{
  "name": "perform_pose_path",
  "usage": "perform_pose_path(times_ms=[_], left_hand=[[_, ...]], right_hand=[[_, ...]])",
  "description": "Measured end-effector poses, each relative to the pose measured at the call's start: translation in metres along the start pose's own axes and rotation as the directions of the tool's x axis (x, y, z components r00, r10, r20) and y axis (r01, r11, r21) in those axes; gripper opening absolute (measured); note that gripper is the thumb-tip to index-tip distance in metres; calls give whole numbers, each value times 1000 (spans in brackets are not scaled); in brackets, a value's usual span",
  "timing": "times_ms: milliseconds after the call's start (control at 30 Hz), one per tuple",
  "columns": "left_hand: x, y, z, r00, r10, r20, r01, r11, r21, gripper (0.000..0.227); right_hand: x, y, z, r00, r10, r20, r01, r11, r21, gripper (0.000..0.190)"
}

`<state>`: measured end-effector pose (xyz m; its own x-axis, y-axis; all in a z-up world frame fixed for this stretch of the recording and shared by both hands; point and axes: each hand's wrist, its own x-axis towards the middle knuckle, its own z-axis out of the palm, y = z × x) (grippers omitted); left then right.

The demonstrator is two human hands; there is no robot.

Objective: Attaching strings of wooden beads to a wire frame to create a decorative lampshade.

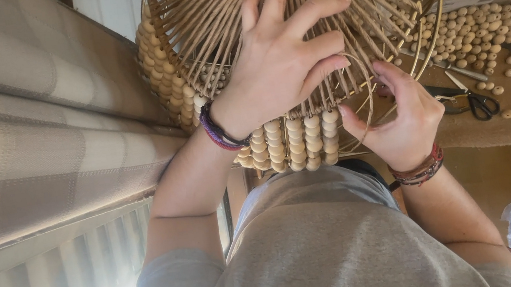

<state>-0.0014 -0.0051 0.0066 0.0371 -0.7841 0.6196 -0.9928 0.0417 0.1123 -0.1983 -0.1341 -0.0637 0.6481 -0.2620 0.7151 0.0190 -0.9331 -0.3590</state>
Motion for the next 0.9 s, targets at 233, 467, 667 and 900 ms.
perform_pose_path(times_ms=[233, 467, 667, 900], left_hand=[[-1, 7, -1, 1000, -6, -5, 6, 999, -34, 22], [1, 11, 1, 1000, 5, -20, -6, 999, -48, 20], [-7, 27, 7, 999, 24, -21, -29, 969, -247, 12], [-61, 105, 23, 887, -358, -293, 343, 934, -102, 12]], right_hand=[[5, -19, -4, 987, 138, 88, -125, 982, -139, 59], [9, -27, -2, 984, 172, 46, -162, 971, -175, 54], [10, -20, 3, 992, 113, 48, -102, 978, -184, 62], [16, 7, -4, 991, -54, 121, 69, 990, -120, 70]])
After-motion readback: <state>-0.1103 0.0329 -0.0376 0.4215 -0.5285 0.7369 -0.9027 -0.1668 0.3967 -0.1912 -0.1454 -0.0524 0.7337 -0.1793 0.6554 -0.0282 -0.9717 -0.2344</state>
